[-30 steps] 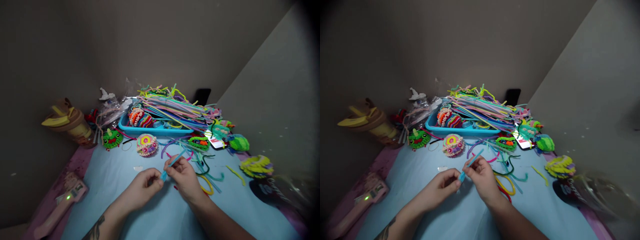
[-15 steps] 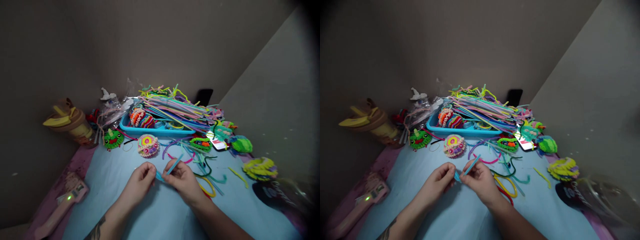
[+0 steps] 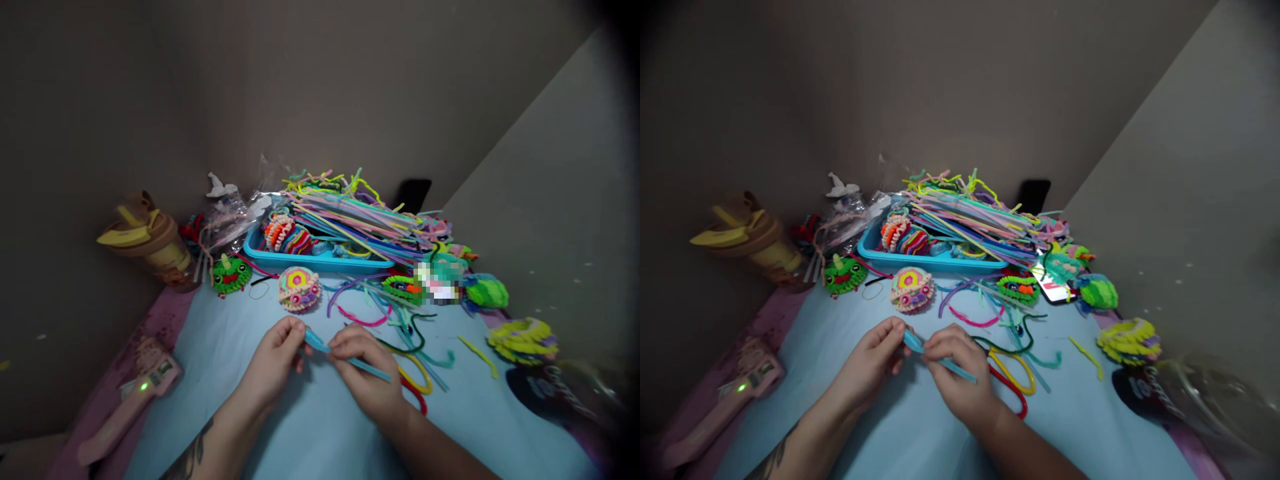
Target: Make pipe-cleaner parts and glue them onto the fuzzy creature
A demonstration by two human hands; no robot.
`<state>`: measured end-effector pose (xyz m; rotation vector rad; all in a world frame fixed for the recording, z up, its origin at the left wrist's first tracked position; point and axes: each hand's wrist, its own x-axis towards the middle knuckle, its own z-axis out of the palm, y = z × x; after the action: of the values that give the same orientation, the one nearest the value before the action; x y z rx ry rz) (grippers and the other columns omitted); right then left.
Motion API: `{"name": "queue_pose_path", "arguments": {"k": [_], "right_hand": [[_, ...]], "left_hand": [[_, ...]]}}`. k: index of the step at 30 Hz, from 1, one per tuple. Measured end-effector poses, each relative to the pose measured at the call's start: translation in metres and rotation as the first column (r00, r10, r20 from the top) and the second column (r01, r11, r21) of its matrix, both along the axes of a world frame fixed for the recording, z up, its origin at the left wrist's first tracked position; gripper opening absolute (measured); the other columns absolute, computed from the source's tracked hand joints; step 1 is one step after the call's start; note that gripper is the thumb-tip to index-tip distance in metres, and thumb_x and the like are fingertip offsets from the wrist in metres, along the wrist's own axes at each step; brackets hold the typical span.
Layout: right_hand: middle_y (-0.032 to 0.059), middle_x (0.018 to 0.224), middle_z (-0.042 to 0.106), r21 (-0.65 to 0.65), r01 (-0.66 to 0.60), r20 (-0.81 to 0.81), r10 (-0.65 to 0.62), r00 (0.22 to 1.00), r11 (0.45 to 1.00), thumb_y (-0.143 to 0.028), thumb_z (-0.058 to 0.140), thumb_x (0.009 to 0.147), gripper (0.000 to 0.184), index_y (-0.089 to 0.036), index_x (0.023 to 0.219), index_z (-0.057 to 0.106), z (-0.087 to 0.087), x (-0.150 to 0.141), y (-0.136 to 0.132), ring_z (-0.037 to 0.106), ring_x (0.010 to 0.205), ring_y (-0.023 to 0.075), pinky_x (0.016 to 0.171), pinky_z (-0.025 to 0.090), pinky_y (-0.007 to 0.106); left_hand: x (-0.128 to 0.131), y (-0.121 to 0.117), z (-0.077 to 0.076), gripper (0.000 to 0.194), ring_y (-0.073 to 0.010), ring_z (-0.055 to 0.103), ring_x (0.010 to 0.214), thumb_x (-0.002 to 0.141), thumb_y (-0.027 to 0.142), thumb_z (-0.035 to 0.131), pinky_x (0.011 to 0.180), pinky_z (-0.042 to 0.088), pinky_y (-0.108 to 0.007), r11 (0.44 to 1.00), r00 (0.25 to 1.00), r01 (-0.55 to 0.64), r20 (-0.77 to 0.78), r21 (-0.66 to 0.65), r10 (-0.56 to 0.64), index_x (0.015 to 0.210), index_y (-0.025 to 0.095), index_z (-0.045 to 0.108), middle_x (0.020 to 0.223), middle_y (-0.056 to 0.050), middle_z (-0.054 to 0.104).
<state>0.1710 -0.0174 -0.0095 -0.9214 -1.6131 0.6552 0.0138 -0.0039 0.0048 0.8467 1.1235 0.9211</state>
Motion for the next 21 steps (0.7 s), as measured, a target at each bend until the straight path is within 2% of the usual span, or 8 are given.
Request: {"name": "queue_pose_path", "arguments": {"k": [3,6,10,12,17,21], "right_hand": [[0.0035,0.083,0.066,-0.062,0.021,0.000,-0.021,1.000,0.998,-0.007,0.065,0.073,0.016,-0.023,0.071,0.061,0.0009,0.0005,0.0009,0.063,0.077,0.0179,0.069,0.050,0.032],[0.0041,0.086,0.068,-0.150,-0.016,-0.051,0.009,0.999,0.989,-0.007,0.063,0.074,0.015,-0.022,0.073,0.060,0.0006,-0.0012,0.0028,0.064,0.080,0.0186,0.072,0.051,0.032],[0.0037,0.081,0.067,-0.255,-0.072,-0.108,0.045,0.993,0.964,-0.013,0.063,0.076,0.009,-0.021,0.079,0.060,-0.0003,-0.0049,0.0053,0.064,0.078,0.0179,0.069,0.051,0.030],[0.0036,0.079,0.065,-0.265,-0.083,-0.103,0.057,0.993,0.961,-0.015,0.064,0.077,0.007,-0.021,0.079,0.060,-0.0002,-0.0058,0.0061,0.063,0.076,0.0177,0.067,0.051,0.029],[0.0032,0.077,0.066,-0.194,-0.039,-0.059,0.029,0.998,0.980,-0.013,0.066,0.075,0.008,-0.021,0.076,0.065,0.0001,-0.0053,0.0070,0.062,0.076,0.0176,0.070,0.050,0.030],[0.0038,0.075,0.066,-0.226,-0.031,-0.062,0.018,0.998,0.974,-0.014,0.066,0.074,0.007,-0.021,0.074,0.067,-0.0003,-0.0049,0.0076,0.062,0.075,0.0186,0.066,0.050,0.030]], "left_hand": [[-0.0015,0.0013,0.0000,0.032,-0.0052,0.037,0.045,0.081,0.046,0.054,0.043,0.029,-0.018,1.000,1.000,-0.003,-0.026,0.025,0.003,0.071,0.017,0.047,0.058,0.005,0.050],[-0.0031,0.0026,-0.0016,0.032,-0.0056,0.036,0.045,0.081,0.046,0.053,0.043,0.029,-0.018,0.999,0.999,0.016,-0.051,0.033,-0.014,0.071,0.017,0.047,0.058,0.005,0.049],[-0.0031,0.0025,-0.0029,0.033,-0.0056,0.035,0.044,0.082,0.047,0.052,0.043,0.028,-0.019,0.998,0.997,0.039,-0.066,0.044,-0.036,0.070,0.017,0.046,0.057,0.005,0.048],[-0.0022,0.0018,-0.0028,0.032,-0.0055,0.035,0.044,0.082,0.047,0.052,0.043,0.028,-0.019,0.998,0.997,0.041,-0.066,0.048,-0.038,0.070,0.017,0.046,0.057,0.006,0.047],[-0.0016,0.0007,-0.0028,0.034,-0.0054,0.035,0.044,0.083,0.048,0.050,0.043,0.028,-0.019,0.997,0.995,0.062,-0.086,0.054,-0.057,0.071,0.017,0.045,0.057,0.006,0.047],[-0.0027,0.0006,-0.0027,0.033,-0.0057,0.034,0.044,0.083,0.048,0.050,0.043,0.028,-0.019,0.995,0.993,0.075,-0.094,0.069,-0.069,0.070,0.017,0.045,0.057,0.006,0.046]]}}
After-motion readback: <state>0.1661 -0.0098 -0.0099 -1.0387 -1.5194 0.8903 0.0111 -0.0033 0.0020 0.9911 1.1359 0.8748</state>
